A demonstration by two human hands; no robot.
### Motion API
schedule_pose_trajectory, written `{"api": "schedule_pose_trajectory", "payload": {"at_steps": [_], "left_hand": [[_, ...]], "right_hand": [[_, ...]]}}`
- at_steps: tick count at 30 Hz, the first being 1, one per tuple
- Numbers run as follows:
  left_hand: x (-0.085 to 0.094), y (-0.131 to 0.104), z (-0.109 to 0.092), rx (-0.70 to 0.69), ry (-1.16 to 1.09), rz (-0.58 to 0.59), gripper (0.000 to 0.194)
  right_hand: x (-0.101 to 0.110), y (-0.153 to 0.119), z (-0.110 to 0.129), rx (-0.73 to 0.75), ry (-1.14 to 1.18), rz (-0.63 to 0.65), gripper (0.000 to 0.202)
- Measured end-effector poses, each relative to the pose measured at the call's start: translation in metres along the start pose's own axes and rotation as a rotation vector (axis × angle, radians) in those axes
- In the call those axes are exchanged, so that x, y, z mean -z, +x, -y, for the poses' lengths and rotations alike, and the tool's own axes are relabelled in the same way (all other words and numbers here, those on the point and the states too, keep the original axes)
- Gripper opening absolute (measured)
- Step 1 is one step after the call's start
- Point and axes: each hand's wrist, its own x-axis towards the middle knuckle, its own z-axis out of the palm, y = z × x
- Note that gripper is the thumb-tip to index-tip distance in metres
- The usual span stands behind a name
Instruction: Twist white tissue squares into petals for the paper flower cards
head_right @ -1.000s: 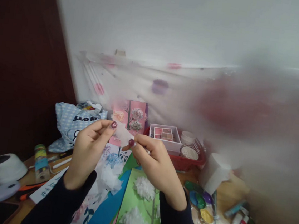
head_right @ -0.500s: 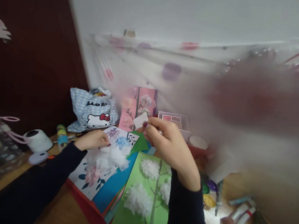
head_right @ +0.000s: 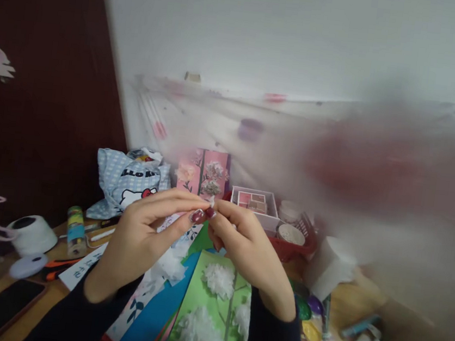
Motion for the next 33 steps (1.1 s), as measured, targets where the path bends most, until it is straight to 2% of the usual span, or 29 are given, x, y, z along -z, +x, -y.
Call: {"api": "schedule_pose_trajectory", "payload": {"at_steps": [6,9,16,26,33], "left_hand": [[-0.002,0.004,0.012,0.153,-0.246,-0.076,0.019],[0.0,0.005,0.014,0.17,-0.294,-0.061,0.019],[0.006,0.006,0.016,0.159,-0.331,-0.06,0.018],[0.012,0.004,0.013,0.066,-0.161,-0.072,0.018],[0.017,0.006,0.013,-0.122,0.002,-0.061,0.02]], "right_hand": [[-0.005,-0.001,0.003,0.002,0.078,-0.042,0.025],[-0.01,-0.001,0.004,0.013,0.071,-0.069,0.029],[-0.014,0.001,0.002,0.118,0.037,-0.04,0.032],[-0.014,-0.001,0.007,0.188,-0.143,-0.004,0.041],[-0.016,-0.004,0.011,0.186,-0.213,-0.014,0.039]]}}
